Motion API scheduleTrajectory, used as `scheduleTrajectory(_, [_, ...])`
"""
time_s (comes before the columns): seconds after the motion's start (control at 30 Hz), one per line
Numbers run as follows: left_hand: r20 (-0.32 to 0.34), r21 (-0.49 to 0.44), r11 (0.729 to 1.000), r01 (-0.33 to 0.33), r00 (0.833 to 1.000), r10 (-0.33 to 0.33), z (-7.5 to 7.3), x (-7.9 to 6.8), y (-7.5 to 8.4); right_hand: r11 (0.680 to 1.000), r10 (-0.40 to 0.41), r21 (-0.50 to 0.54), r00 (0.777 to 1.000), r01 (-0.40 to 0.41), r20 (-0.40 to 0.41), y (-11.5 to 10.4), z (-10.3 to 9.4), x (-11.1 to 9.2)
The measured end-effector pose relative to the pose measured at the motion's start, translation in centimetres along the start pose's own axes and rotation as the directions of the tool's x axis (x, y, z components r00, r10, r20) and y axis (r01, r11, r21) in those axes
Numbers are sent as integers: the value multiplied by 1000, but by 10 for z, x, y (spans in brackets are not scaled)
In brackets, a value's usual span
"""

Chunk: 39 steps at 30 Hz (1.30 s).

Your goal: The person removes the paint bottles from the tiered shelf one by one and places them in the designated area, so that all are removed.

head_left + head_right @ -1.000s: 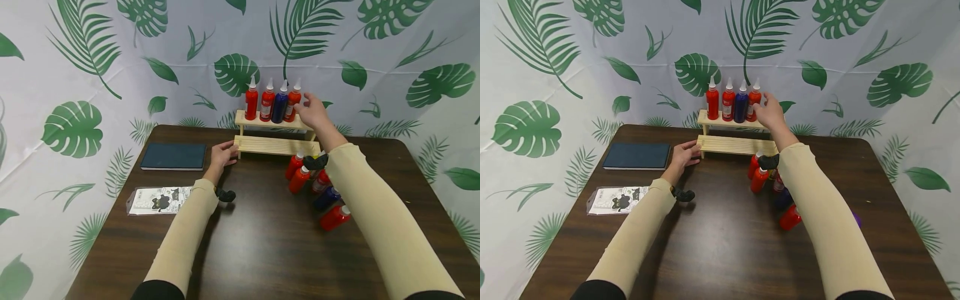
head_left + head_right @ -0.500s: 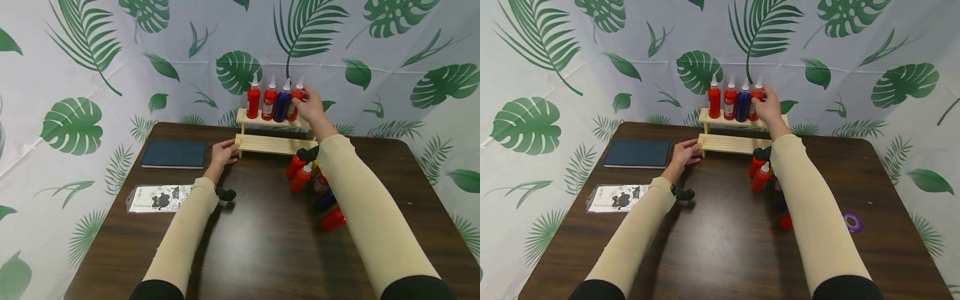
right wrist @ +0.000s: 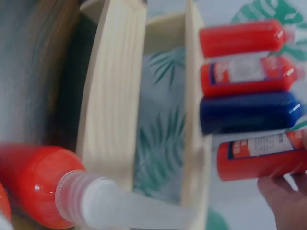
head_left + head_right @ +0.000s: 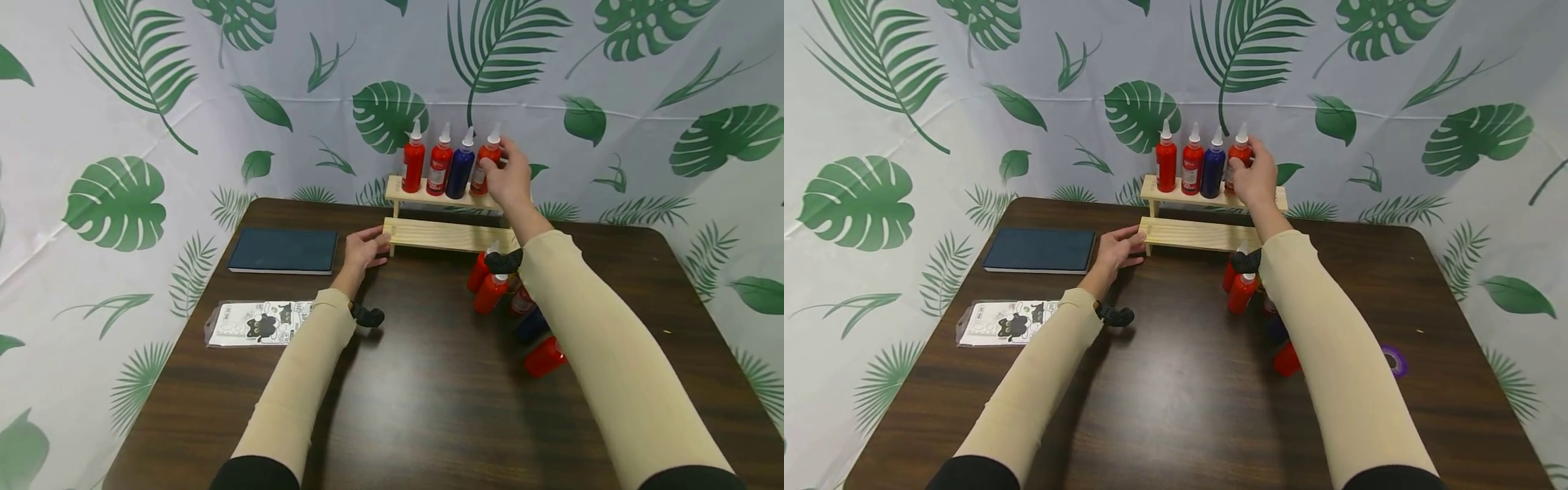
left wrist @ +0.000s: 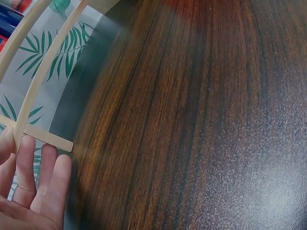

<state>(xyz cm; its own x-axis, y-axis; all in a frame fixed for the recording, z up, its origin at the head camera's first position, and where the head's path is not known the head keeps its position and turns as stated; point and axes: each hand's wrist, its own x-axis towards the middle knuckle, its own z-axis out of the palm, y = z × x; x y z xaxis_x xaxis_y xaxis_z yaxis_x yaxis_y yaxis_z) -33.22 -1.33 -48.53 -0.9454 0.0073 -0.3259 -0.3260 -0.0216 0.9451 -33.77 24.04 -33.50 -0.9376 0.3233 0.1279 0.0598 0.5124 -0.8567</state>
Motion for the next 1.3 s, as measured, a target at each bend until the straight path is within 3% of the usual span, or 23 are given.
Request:
scheduleTrajectory(0.27, [0,-6,1000,1,1000,-1,1,0,-1,999,-34,28,999,33,26,-30,-20,-39])
scheduleTrajectory(0.57, [-5,-13,1000,14,1000,-15,-1,0,-1,989,-125,94,982,112,145,-36,-46,-114])
scheduleTrajectory(0.73, [-3,-17,1000,11,1000,-11,-3,0,0,988,-141,82,978,129,151,-21,-50,-160])
scheduleTrajectory(0.9, [-7,-22,1000,15,1000,-15,-4,1,0,987,-146,83,985,139,90,9,-38,-198])
scheduleTrajectory(1.0, [-4,-20,1000,13,1000,-13,-4,1,0,990,-132,65,990,129,56,31,-30,-214])
scheduleTrajectory(1.3, [7,-25,1000,15,1000,-15,-1,3,-1,1000,7,-1,1000,-7,-28,80,-13,-242])
